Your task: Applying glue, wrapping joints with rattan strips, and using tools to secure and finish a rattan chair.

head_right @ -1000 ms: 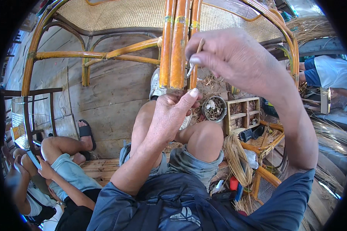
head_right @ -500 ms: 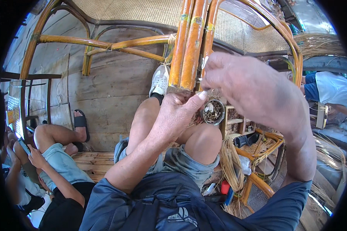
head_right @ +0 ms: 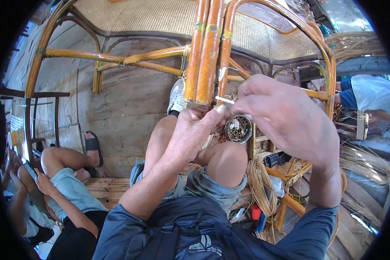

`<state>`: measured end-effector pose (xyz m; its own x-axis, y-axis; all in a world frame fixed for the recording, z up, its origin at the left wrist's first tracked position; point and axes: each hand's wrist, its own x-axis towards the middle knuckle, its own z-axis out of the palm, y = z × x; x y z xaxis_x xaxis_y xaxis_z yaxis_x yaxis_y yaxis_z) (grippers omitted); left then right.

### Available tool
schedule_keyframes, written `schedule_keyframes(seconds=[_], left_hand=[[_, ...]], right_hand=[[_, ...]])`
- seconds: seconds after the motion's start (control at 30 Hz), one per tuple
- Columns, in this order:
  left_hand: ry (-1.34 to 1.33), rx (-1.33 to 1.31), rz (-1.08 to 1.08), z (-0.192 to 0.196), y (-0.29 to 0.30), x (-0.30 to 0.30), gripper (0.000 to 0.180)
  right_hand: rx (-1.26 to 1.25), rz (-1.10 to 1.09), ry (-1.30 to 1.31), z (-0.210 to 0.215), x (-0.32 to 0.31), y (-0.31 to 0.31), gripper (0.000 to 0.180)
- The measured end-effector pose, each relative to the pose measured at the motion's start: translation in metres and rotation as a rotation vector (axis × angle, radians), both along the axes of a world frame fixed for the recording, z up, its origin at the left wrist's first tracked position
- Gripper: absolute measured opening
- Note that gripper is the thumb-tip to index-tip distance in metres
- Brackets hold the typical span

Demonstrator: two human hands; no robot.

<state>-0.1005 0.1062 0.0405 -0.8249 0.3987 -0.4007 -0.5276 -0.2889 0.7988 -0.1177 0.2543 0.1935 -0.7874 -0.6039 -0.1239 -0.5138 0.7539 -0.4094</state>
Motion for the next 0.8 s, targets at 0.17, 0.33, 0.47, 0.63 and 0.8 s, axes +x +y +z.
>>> schedule_keyframes(seconds=[0.17, 0.33, 0.47, 0.63, 0.8], left_hand=[[-0.13, -0.063, -0.116, 0.001, 0.006, -0.004, 0.026], [-0.061, -0.013, -0.053, 0.007, 0.016, -0.006, 0.027], [-0.047, -0.018, -0.216, 0.003, 0.007, -0.017, 0.037], [-0.036, -0.027, -0.247, -0.004, 0.004, -0.014, 0.04], [-0.042, -0.024, -0.241, -0.002, -0.001, -0.014, 0.04]], right_hand=[[-0.303, -0.488, 0.101, 0.002, 0.08, 0.054, 0.02], [-0.521, -1.422, -0.099, -0.079, 0.196, 0.112, 0.02], [-0.749, -1.771, -0.24, -0.169, 0.299, 0.115, 0.019], [-0.278, -1.724, -0.444, -0.235, 0.397, 0.072, 0.017], [-0.376, -1.749, -0.278, -0.278, 0.419, 0.03, 0.016]])
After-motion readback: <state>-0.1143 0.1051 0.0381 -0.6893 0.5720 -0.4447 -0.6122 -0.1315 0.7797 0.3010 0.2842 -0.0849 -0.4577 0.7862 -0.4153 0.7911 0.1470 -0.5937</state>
